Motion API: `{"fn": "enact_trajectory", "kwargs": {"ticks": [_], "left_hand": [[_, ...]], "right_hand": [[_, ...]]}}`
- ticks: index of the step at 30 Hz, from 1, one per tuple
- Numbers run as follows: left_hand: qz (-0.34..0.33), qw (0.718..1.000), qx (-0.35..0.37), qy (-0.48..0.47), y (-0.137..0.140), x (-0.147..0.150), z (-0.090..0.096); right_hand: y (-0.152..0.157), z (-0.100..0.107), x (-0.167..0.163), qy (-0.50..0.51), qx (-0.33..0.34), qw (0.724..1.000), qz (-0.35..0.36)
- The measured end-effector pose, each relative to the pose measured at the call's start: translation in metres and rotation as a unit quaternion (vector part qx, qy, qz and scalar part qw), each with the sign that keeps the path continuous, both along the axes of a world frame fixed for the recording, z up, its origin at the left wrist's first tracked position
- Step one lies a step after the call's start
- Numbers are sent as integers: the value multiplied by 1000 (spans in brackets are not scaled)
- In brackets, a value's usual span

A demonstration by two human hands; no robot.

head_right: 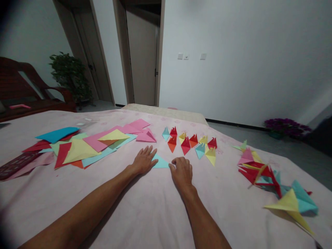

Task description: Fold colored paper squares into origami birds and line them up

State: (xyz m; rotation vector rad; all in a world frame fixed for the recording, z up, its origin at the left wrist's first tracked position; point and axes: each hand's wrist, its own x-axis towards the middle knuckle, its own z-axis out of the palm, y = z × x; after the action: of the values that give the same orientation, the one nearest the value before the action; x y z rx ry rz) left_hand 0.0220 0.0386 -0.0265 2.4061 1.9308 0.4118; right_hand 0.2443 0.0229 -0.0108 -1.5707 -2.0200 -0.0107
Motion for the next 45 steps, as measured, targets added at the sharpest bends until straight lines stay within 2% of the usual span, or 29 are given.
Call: {"fn": "enact_trajectory", "kwargs": {"ticks": [11,23,29,34,37,41,45], "left_hand": [[55,998,-10,40,-16,-17,3],[54,997,-4,59,-47,-62,-3],[47,998,20,47,-54,-68,-4],[18,999,48,1,-55,-69,-5],[-24,997,62,-50,-54,-73,-7],[-87,979,107,-150,-54,-76,-7],[-106,965,128,-203,-59,-74,1]], "right_hand": [[-2,0,0,-15,-12,1000,-24],[-2,0,3,-3,-9,1000,-11],[-3,0,3,-10,4,1000,-10],[-3,5,1,-11,-4,1000,-11],[-6,9,-2,-13,-4,1000,-2],[-9,12,-4,-13,7,1000,12],[-12,12,-7,-30,30,999,19]]}}
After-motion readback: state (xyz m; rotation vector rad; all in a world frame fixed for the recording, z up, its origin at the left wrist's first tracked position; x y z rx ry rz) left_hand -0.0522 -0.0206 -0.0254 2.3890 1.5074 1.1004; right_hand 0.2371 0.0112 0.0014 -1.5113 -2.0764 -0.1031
